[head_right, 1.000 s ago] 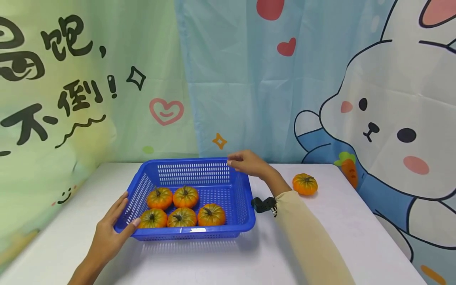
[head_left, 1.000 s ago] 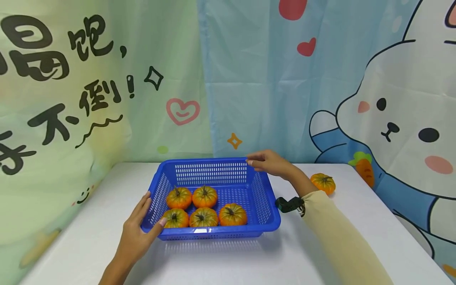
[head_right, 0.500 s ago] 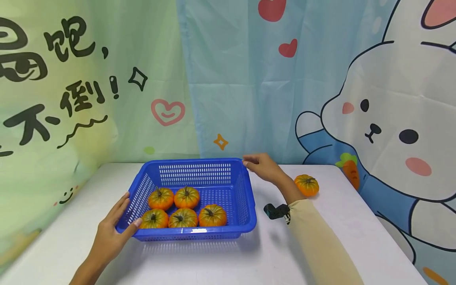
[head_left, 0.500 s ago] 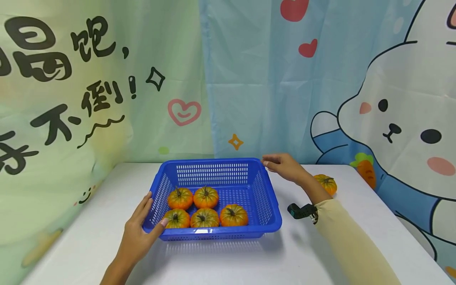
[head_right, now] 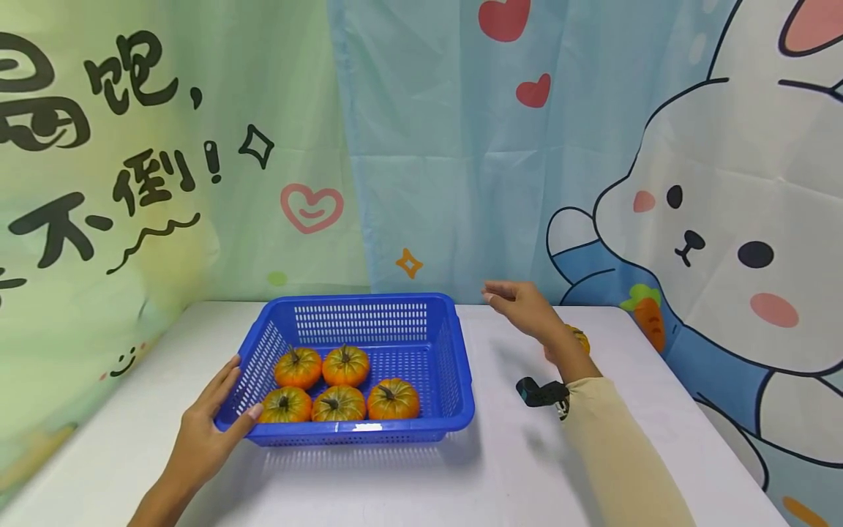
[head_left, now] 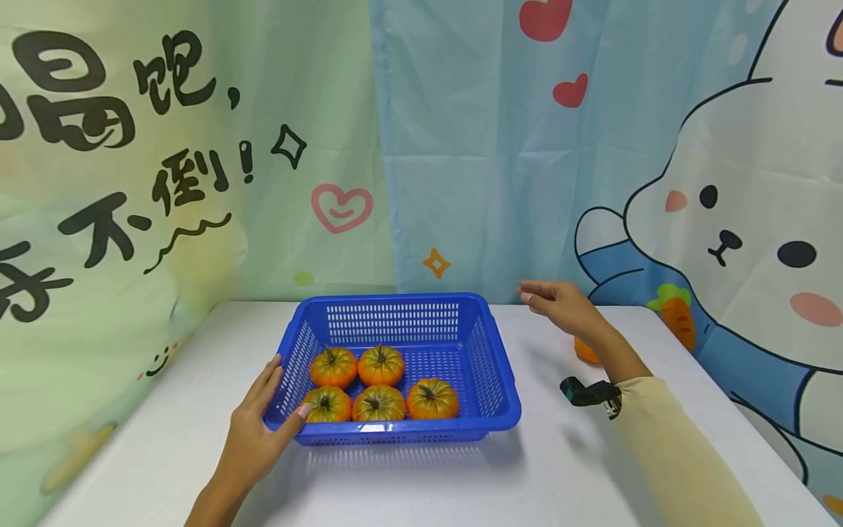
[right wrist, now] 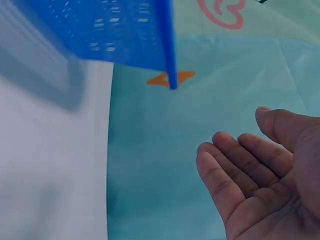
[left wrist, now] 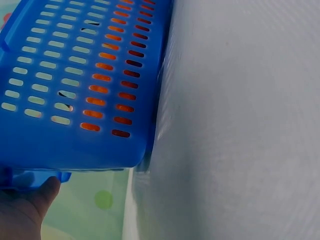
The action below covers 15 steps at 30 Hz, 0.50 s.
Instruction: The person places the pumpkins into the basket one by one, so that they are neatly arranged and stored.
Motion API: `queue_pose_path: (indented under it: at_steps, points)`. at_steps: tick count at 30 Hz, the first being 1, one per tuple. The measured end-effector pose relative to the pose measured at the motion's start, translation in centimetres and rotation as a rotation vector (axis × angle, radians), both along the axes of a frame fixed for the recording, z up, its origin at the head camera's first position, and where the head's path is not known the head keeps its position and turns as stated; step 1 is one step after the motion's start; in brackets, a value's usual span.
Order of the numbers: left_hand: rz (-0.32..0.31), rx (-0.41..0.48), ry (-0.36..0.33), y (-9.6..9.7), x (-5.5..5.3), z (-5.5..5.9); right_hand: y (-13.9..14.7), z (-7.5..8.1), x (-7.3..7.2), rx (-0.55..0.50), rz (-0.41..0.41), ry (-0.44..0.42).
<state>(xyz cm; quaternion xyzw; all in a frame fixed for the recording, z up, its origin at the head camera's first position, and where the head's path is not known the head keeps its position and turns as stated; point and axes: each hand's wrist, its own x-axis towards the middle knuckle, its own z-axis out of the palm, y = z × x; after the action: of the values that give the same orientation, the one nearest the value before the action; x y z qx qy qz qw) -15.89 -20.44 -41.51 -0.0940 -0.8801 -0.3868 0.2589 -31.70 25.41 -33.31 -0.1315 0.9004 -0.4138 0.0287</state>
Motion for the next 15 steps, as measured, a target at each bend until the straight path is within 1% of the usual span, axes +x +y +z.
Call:
queue_pose_path:
  at_steps: [6,10,15]
  points:
    - [-0.015,0.015,0.034,0.0,-0.1,0.0,1.7,-0.5,0.9,-0.002,-0.056,0.07]
    - [-0.009,0.006,0.014,-0.1,-0.1,-0.1,3.2,-0.6,1.6,-0.005,-0.097,0.123]
    - [-0.003,0.005,-0.005,-0.1,-0.1,0.0,5.3,-0.7,2.0,0.008,-0.146,0.129]
